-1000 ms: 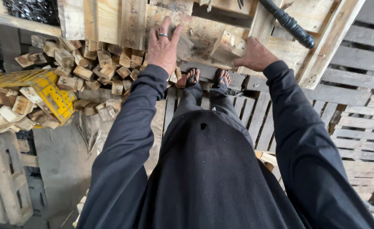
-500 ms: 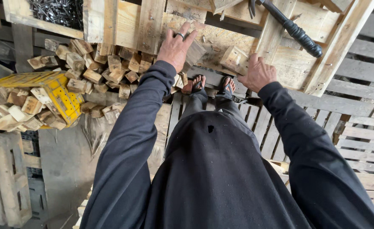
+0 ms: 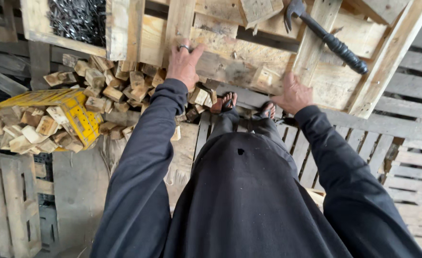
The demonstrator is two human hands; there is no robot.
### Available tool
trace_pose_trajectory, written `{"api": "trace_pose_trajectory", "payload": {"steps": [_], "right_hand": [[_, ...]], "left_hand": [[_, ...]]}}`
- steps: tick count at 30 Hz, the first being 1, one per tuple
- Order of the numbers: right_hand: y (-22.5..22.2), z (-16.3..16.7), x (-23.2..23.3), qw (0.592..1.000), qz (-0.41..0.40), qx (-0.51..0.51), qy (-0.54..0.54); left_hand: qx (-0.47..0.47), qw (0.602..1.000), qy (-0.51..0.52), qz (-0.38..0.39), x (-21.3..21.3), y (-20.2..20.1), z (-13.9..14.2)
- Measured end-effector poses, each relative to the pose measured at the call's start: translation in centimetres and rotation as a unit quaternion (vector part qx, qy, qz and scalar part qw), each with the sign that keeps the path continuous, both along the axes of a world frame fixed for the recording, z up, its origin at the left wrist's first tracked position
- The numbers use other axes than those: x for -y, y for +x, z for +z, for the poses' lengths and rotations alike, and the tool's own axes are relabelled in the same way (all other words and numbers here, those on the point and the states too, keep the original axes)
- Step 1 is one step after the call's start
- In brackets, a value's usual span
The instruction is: The person assembles a wooden pallet by placing small wooden blocks into gaps and hammering nails to secure them. They repeatedly pick up blocks, position them, and use a hammer to drive nails into the pallet structure.
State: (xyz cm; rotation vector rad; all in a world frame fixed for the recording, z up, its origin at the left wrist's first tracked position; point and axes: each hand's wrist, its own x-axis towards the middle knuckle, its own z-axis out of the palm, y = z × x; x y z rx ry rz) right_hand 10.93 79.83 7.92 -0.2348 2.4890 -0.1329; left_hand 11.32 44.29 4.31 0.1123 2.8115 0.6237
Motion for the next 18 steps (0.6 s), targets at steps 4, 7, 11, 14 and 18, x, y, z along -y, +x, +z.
{"api": "trace_pose_trajectory", "payload": {"steps": [4, 7, 11, 14, 18], "right_hand": [[-1.1, 0.5, 7.0, 0.997, 0.002, 0.070, -0.009], [-2.3, -1.5, 10.8, 0.992, 0.117, -0.041, 0.037], [-2.8, -4.1, 10.4, 0.988, 0.129, -0.064, -0.060], [-2.9, -4.9, 9.6, 0.988, 0.103, -0.066, -0.097], [-3.4, -4.1, 7.9, 0.995, 0.088, 0.010, -0.040]], "left_hand": [[0.032, 0.999, 0.039, 0.008, 0.1, 0.0, 0.9], [0.040, 0.999, -0.013, -0.008, 0.6, -0.3, 0.6], [0.073, 0.997, -0.025, -0.019, 0.6, -1.2, -0.5], [0.097, 0.994, 0.032, -0.025, 1.0, -1.9, 0.2], [0.068, 0.972, 0.224, 0.032, 4.2, -2.0, 3.0]]}}
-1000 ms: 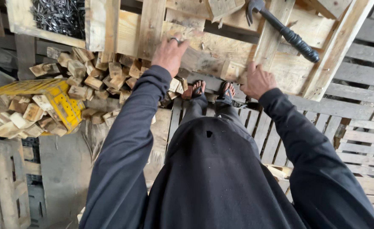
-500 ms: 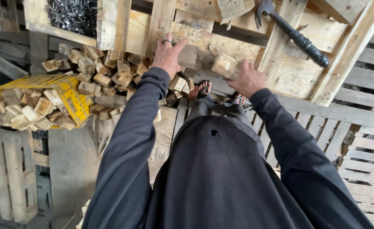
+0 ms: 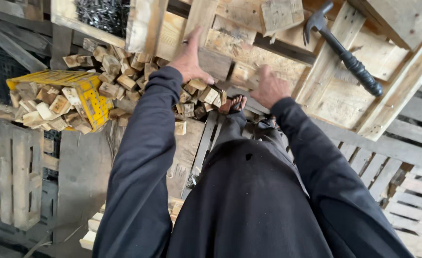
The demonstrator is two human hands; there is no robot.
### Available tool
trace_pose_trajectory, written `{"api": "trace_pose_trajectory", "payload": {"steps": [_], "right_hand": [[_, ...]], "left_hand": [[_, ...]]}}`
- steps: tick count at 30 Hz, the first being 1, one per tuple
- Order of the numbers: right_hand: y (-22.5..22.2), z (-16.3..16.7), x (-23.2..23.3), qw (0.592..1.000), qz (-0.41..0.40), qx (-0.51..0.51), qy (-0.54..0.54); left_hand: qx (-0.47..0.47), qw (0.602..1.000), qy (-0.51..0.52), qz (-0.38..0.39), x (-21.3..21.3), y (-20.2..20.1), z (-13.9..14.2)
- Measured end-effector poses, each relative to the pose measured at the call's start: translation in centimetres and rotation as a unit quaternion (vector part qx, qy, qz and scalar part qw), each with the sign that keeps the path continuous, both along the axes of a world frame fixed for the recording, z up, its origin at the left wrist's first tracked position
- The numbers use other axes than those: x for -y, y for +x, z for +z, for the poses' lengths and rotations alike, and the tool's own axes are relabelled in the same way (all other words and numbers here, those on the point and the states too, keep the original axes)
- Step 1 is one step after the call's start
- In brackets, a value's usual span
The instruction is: The person assembles a wooden pallet by placing small wooden blocks into gaps and hammering nails to secure them. They repeatedly pick up blocks, position them, and use a hammer to drive nails into the pallet structure.
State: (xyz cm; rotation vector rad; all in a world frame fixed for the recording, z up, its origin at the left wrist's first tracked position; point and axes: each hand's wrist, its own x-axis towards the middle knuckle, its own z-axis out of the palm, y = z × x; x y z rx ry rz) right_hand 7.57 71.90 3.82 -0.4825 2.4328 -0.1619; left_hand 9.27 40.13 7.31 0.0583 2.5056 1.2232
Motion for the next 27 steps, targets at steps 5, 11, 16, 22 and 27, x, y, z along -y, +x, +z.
{"api": "trace_pose_trajectory", "payload": {"steps": [5, 11, 16, 22, 27], "right_hand": [[1.9, 1.2, -8.6, 0.996, -0.043, 0.037, 0.070], [4.4, -1.4, -11.1, 0.994, -0.046, -0.089, -0.038], [1.9, -2.4, -0.9, 0.999, -0.042, -0.014, -0.017], [0.7, -0.7, 2.6, 0.997, 0.023, -0.067, -0.041], [1.4, -0.7, 2.6, 0.998, -0.027, -0.049, -0.019]], "left_hand": [[0.146, 0.972, 0.080, 0.168, 4.5, 2.0, 3.6], [0.042, 0.988, -0.143, 0.042, 0.7, 3.1, 1.6], [-0.002, 0.974, -0.222, -0.046, -4.6, 2.0, -1.7], [-0.095, 0.956, -0.276, 0.021, -5.7, 2.8, -3.7], [-0.074, 0.959, -0.271, 0.029, -5.9, 3.1, -3.2]]}}
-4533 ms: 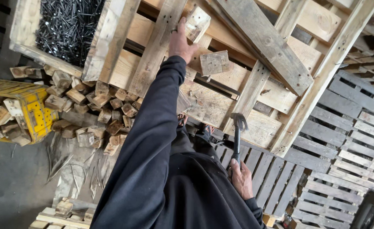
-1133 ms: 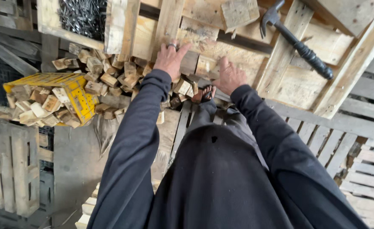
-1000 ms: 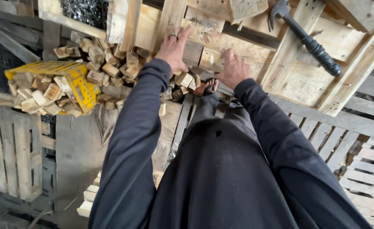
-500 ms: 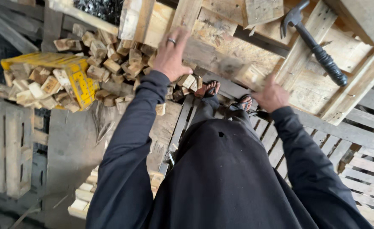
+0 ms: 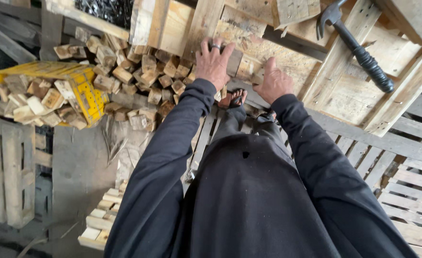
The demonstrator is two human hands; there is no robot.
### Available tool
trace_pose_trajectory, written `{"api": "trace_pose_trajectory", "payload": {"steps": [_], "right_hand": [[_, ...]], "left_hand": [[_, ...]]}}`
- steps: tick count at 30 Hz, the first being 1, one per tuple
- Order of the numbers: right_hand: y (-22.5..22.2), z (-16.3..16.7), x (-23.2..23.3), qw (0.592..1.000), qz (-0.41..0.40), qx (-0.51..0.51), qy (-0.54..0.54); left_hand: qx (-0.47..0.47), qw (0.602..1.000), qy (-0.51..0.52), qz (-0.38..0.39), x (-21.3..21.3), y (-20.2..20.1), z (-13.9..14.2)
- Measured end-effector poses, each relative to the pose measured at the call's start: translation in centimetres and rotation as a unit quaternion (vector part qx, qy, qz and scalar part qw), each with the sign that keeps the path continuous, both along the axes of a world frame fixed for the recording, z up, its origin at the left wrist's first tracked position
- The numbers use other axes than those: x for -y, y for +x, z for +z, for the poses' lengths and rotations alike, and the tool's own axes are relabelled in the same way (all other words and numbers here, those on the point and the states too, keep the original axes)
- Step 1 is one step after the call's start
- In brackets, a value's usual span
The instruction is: The person assembles a wooden pallet by placing small wooden blocks into gaps and hammering nails to secure them. They repeatedly pick up blocks, position them, and use a hammer to drive nails into the pallet structure.
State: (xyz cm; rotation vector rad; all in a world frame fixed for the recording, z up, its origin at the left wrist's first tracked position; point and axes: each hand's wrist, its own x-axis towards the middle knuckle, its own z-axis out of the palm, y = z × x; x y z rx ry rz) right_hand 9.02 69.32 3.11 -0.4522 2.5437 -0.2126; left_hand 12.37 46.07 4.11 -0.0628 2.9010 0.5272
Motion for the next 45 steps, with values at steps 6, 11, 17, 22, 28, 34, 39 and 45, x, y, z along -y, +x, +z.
{"api": "trace_pose_trajectory", "payload": {"steps": [6, 11, 17, 22, 28, 34, 39, 45], "right_hand": [[-0.7, -0.2, -0.2, 0.997, 0.043, -0.058, -0.024], [1.2, 2.0, -7.4, 0.996, 0.026, 0.029, 0.085], [4.3, 1.2, -13.6, 0.995, -0.014, -0.041, 0.095], [3.7, -0.7, -13.1, 0.995, -0.060, -0.002, 0.078], [4.7, -1.2, -13.5, 0.991, -0.112, -0.071, -0.021], [4.2, -0.7, -13.3, 0.990, -0.139, 0.010, -0.038], [3.8, 5.5, -16.5, 0.968, -0.093, -0.095, -0.211], [-1.0, 13.7, -20.9, 0.850, -0.327, 0.099, -0.401]], "left_hand": [[0.003, 1.000, -0.021, -0.012, -0.1, -0.5, -0.5], [-0.016, 0.996, -0.074, -0.036, 0.5, -0.8, -1.0], [0.103, 0.986, -0.112, -0.073, 0.1, -0.8, 4.7], [0.133, 0.989, -0.021, -0.068, -4.5, -5.5, 7.8], [-0.050, 0.977, 0.195, 0.077, -12.5, -14.0, 2.5], [-0.046, 0.901, 0.419, 0.099, -10.6, -13.8, 1.7], [0.207, 0.606, 0.743, 0.194, -10.0, -8.1, 4.3], [0.285, 0.473, 0.815, 0.175, -14.2, -4.6, 5.8]]}}
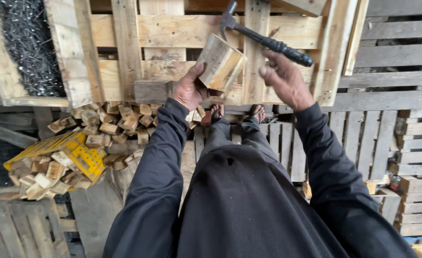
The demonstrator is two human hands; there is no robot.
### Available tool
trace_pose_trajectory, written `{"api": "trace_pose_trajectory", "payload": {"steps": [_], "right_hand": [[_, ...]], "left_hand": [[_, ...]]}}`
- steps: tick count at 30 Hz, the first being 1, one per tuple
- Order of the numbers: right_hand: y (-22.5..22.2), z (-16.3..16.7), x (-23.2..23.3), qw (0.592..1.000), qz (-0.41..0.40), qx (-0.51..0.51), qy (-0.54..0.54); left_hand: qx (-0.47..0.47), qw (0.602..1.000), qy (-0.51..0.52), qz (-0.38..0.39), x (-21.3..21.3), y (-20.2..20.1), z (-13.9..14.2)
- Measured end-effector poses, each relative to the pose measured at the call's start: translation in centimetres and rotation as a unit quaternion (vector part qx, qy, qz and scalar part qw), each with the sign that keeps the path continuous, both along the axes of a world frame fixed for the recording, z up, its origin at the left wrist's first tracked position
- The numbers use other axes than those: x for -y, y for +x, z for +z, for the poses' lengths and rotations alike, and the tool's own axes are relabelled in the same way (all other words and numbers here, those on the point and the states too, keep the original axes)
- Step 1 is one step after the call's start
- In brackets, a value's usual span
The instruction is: The person assembles a wooden pallet by placing small wooden blocks into gaps and hammering nails to secure them. They repeatedly pick up blocks, position them, and use a hammer to drive nails into the pallet structure.
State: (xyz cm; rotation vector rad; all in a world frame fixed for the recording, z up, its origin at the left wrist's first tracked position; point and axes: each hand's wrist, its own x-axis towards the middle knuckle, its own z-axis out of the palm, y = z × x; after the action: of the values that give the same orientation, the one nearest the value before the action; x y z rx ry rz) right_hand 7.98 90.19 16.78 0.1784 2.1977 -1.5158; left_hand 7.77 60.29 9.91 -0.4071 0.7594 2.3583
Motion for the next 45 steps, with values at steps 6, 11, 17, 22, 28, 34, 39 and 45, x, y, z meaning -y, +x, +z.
{"api": "trace_pose_trajectory", "payload": {"steps": [6, 11, 17, 22, 28, 34, 39, 45], "right_hand": [[-3.1, 1.9, -3.5, 0.930, 0.279, -0.214, 0.109], [0.9, -2.0, -9.4, 0.905, 0.275, -0.169, 0.277], [6.2, -8.8, -14.5, 0.910, 0.159, -0.141, 0.357], [6.9, -10.7, -15.4, 0.922, 0.137, -0.117, 0.343], [7.0, -8.9, -16.6, 0.880, 0.210, -0.163, 0.393], [7.1, -9.1, -15.9, 0.880, 0.199, -0.152, 0.403], [7.1, -9.8, -15.9, 0.886, 0.188, -0.155, 0.394], [7.6, -10.7, -16.6, 0.888, 0.178, -0.174, 0.387]], "left_hand": [[-0.265, 0.907, -0.288, -0.157, -6.7, -0.4, 2.6], [-0.521, 0.702, -0.471, -0.120, -10.9, 0.6, 2.8], [-0.328, 0.500, -0.735, -0.318, -9.1, 4.9, -2.7], [-0.353, 0.434, -0.781, -0.278, -9.4, 5.4, -5.6], [-0.398, 0.433, -0.786, -0.190, -9.5, 7.5, -5.4], [-0.393, 0.413, -0.802, -0.180, -10.0, 7.8, -6.6], [-0.348, 0.452, -0.796, -0.203, -10.3, 7.6, -7.3], [-0.345, 0.415, -0.830, -0.144, -11.6, 7.9, -6.6]]}}
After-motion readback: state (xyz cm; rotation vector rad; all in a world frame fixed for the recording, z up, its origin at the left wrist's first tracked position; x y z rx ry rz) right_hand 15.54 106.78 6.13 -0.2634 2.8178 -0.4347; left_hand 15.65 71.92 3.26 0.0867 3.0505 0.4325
